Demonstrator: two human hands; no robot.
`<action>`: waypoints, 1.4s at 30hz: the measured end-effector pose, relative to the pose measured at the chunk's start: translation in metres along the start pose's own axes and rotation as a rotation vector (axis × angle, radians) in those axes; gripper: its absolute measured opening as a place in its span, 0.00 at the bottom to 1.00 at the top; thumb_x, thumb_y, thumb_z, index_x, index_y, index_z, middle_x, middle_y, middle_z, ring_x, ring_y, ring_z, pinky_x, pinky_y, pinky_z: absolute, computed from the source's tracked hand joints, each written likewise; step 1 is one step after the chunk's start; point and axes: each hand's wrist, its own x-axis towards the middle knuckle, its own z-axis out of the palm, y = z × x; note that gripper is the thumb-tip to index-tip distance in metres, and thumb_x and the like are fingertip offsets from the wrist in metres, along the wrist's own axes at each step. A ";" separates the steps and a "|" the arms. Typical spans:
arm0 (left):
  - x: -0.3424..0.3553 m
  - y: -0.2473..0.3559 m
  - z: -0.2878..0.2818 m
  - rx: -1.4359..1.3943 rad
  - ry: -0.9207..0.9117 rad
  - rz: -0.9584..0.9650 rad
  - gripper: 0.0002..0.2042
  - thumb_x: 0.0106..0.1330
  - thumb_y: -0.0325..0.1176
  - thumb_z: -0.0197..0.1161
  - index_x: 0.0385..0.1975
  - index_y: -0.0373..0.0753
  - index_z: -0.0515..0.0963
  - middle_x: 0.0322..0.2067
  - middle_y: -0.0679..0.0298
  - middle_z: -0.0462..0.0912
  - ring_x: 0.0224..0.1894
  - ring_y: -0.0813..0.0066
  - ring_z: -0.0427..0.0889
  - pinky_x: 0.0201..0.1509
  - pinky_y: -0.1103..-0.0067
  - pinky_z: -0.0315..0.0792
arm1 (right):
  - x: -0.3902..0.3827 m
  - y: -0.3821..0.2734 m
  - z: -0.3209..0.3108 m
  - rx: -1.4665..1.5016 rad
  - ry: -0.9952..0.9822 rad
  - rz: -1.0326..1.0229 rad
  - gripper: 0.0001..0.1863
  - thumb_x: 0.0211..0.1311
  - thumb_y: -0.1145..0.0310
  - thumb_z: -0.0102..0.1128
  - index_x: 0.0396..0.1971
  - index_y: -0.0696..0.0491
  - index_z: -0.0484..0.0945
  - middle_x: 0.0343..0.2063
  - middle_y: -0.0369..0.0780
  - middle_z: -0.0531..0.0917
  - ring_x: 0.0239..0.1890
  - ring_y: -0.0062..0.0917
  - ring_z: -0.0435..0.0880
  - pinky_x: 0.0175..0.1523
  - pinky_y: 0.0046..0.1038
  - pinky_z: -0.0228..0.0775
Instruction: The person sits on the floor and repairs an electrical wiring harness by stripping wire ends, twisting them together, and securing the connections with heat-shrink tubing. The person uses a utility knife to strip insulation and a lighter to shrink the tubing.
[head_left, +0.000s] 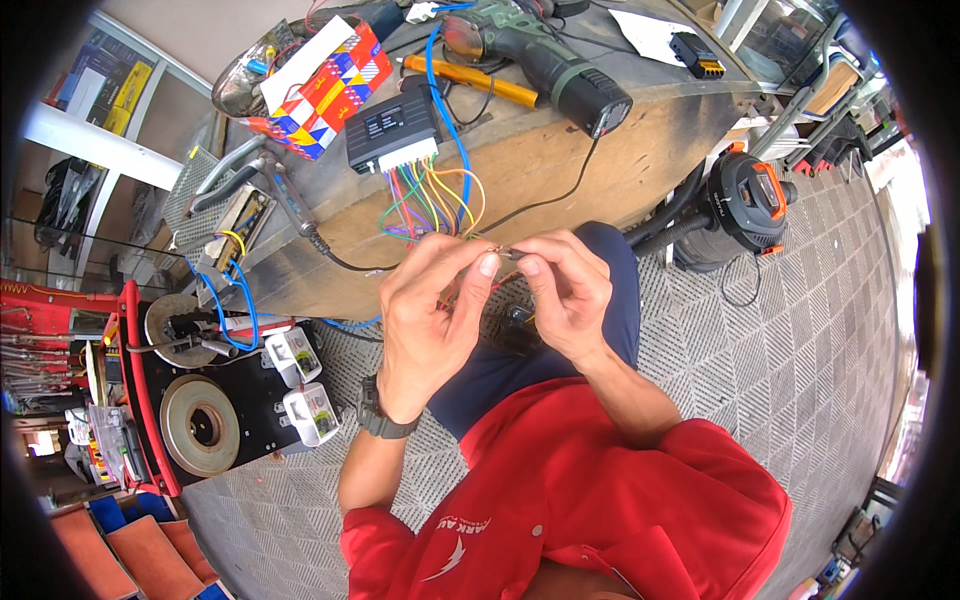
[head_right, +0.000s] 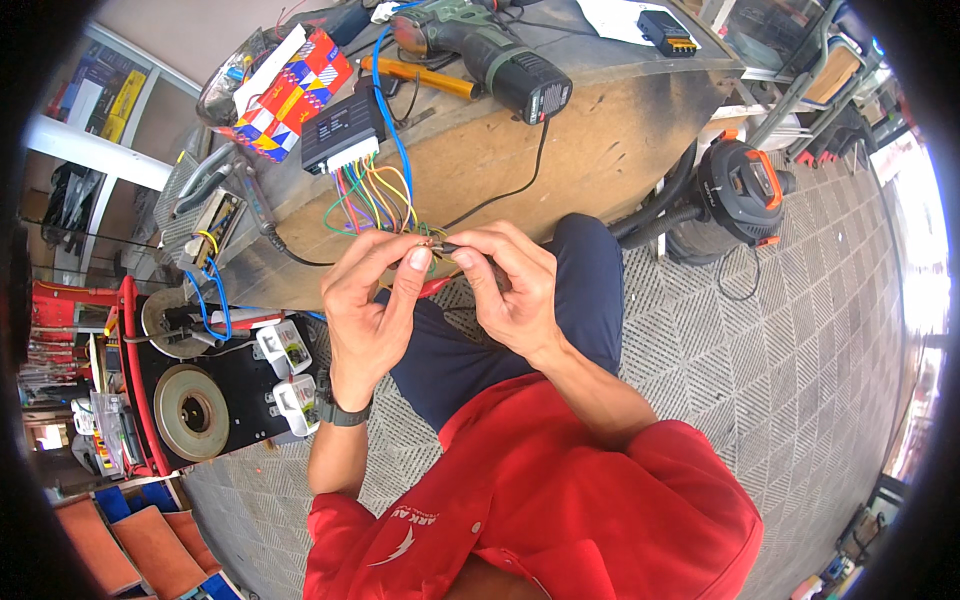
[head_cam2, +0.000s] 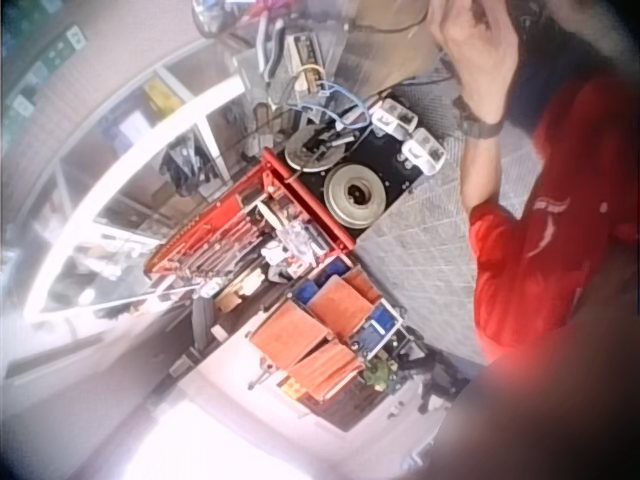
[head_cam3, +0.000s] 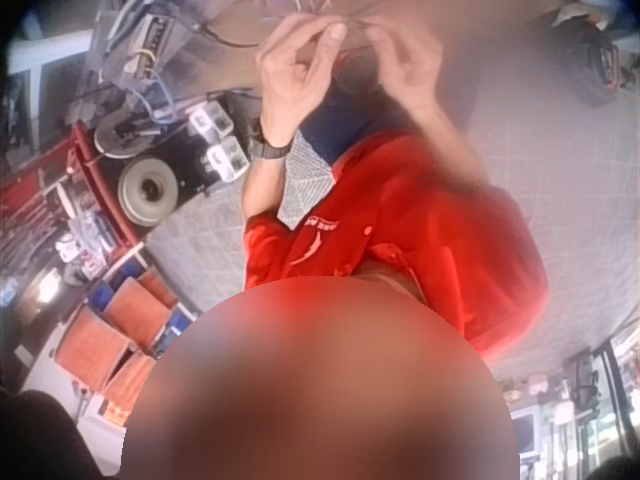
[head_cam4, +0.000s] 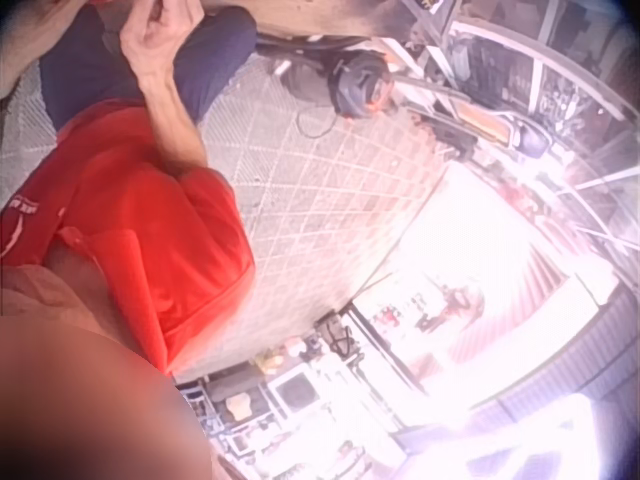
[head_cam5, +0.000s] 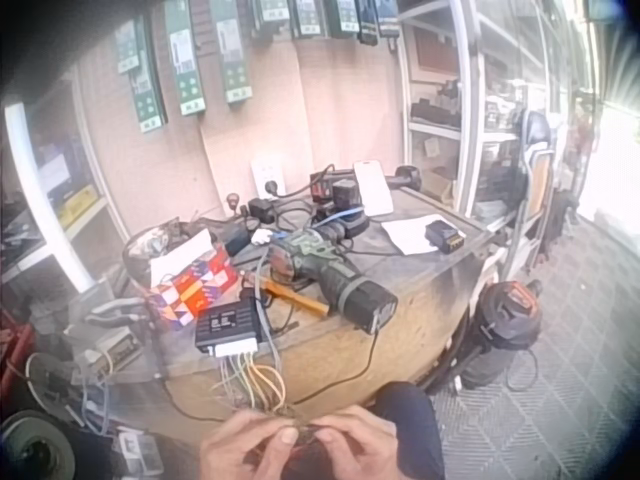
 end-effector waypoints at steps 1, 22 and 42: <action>0.000 0.000 0.000 0.001 0.000 -0.004 0.07 0.78 0.27 0.74 0.49 0.31 0.91 0.37 0.56 0.89 0.31 0.68 0.87 0.36 0.73 0.79 | 0.000 -0.001 0.000 0.000 -0.002 0.021 0.07 0.75 0.81 0.72 0.49 0.61 0.90 0.37 0.43 0.91 0.34 0.26 0.88 0.38 0.26 0.77; 0.001 0.000 -0.001 -0.029 -0.026 -0.025 0.08 0.77 0.27 0.75 0.50 0.33 0.92 0.37 0.58 0.90 0.31 0.69 0.87 0.34 0.75 0.78 | 0.003 -0.007 -0.006 0.029 -0.086 0.099 0.07 0.77 0.77 0.73 0.50 0.61 0.91 0.37 0.43 0.90 0.35 0.28 0.88 0.40 0.28 0.78; 0.000 -0.034 0.025 0.297 -0.086 0.336 0.09 0.65 0.21 0.77 0.44 0.35 0.89 0.39 0.59 0.91 0.40 0.57 0.90 0.45 0.65 0.82 | -0.017 0.012 -0.065 -0.271 -0.092 0.173 0.11 0.72 0.77 0.76 0.51 0.60 0.92 0.44 0.44 0.94 0.47 0.34 0.93 0.56 0.32 0.81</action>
